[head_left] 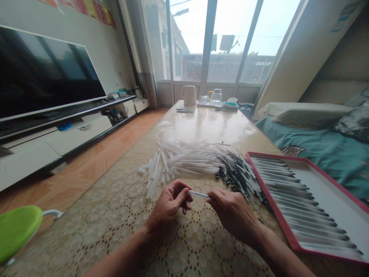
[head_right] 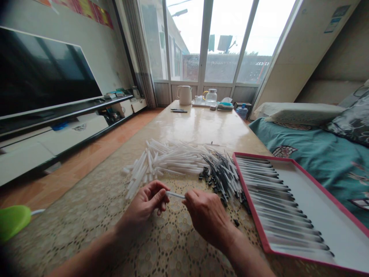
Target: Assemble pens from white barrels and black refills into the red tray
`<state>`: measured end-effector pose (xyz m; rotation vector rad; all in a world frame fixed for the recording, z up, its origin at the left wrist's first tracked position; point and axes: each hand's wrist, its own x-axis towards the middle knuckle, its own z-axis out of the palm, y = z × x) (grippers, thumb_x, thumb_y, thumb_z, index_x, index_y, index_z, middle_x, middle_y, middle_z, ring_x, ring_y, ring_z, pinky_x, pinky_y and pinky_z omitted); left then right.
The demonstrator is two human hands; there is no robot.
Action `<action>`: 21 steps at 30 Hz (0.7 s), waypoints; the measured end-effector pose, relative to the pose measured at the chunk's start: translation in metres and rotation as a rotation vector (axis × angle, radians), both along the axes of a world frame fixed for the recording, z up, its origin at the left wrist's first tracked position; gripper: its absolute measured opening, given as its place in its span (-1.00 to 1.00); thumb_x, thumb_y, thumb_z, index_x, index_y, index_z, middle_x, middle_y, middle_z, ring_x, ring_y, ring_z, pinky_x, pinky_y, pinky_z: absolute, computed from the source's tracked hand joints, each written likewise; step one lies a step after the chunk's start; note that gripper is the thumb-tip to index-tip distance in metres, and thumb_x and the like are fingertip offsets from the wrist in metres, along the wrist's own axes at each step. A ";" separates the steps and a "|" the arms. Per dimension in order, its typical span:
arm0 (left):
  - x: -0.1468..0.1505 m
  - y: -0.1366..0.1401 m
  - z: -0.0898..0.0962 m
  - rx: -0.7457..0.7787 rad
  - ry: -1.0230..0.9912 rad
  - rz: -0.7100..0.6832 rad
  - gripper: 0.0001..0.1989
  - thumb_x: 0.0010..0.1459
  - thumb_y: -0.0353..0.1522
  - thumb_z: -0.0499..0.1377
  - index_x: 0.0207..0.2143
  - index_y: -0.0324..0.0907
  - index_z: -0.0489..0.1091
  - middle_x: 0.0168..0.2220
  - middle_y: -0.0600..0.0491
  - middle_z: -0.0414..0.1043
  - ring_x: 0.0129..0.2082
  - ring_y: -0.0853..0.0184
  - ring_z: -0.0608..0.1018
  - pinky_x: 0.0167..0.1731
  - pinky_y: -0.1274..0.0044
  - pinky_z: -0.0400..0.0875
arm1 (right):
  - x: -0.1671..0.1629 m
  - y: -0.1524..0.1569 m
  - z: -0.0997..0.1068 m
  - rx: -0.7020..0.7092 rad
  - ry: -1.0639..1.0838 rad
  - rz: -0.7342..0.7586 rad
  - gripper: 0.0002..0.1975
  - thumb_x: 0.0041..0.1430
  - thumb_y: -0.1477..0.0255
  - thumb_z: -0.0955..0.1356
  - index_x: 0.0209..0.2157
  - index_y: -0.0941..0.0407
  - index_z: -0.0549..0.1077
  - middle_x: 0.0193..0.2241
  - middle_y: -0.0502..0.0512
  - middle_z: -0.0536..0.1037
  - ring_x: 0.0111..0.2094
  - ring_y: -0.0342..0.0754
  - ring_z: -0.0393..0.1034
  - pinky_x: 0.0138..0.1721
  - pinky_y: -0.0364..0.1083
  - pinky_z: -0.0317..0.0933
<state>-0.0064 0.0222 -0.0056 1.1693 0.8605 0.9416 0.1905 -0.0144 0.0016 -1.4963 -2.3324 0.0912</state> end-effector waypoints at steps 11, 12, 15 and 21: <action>0.002 -0.012 0.003 0.082 0.010 0.029 -0.81 0.08 -0.26 0.19 -0.37 -0.22 0.31 -0.59 0.13 0.38 -0.67 0.49 0.38 -0.69 0.64 0.21 | 0.004 0.000 0.011 -0.357 0.424 0.059 -0.68 0.24 0.34 0.21 -0.49 0.15 0.45 -0.62 -0.06 0.35 -0.54 -0.20 0.21 -0.47 -0.19 0.07; 0.002 -0.013 0.003 0.091 0.016 0.024 -0.81 0.09 -0.27 0.19 -0.37 -0.22 0.31 -0.58 0.13 0.38 -0.66 0.50 0.38 -0.68 0.64 0.22 | 0.004 0.000 0.012 -0.388 0.459 0.065 -0.67 0.23 0.33 0.21 -0.50 0.15 0.46 -0.63 -0.06 0.33 -0.55 -0.21 0.19 -0.49 -0.20 0.07; 0.003 -0.014 0.000 0.112 0.019 0.011 -0.82 0.10 -0.28 0.18 -0.36 -0.22 0.31 -0.57 0.13 0.37 -0.65 0.50 0.38 -0.67 0.65 0.23 | 0.006 0.001 0.014 -0.486 0.540 0.086 -0.65 0.23 0.31 0.20 -0.51 0.16 0.46 -0.66 -0.08 0.25 -0.59 -0.23 0.09 -0.56 -0.22 0.02; 0.007 -0.007 -0.003 0.061 0.023 -0.045 -0.61 0.08 -0.20 0.18 -0.11 -0.24 0.24 -0.47 0.08 0.41 -0.57 0.41 0.49 -0.57 0.56 0.40 | 0.016 0.006 0.014 -0.427 0.422 0.080 -0.65 0.23 0.30 0.20 -0.51 0.16 0.44 -0.68 -0.10 0.23 -0.61 -0.23 0.07 -0.57 -0.22 -0.02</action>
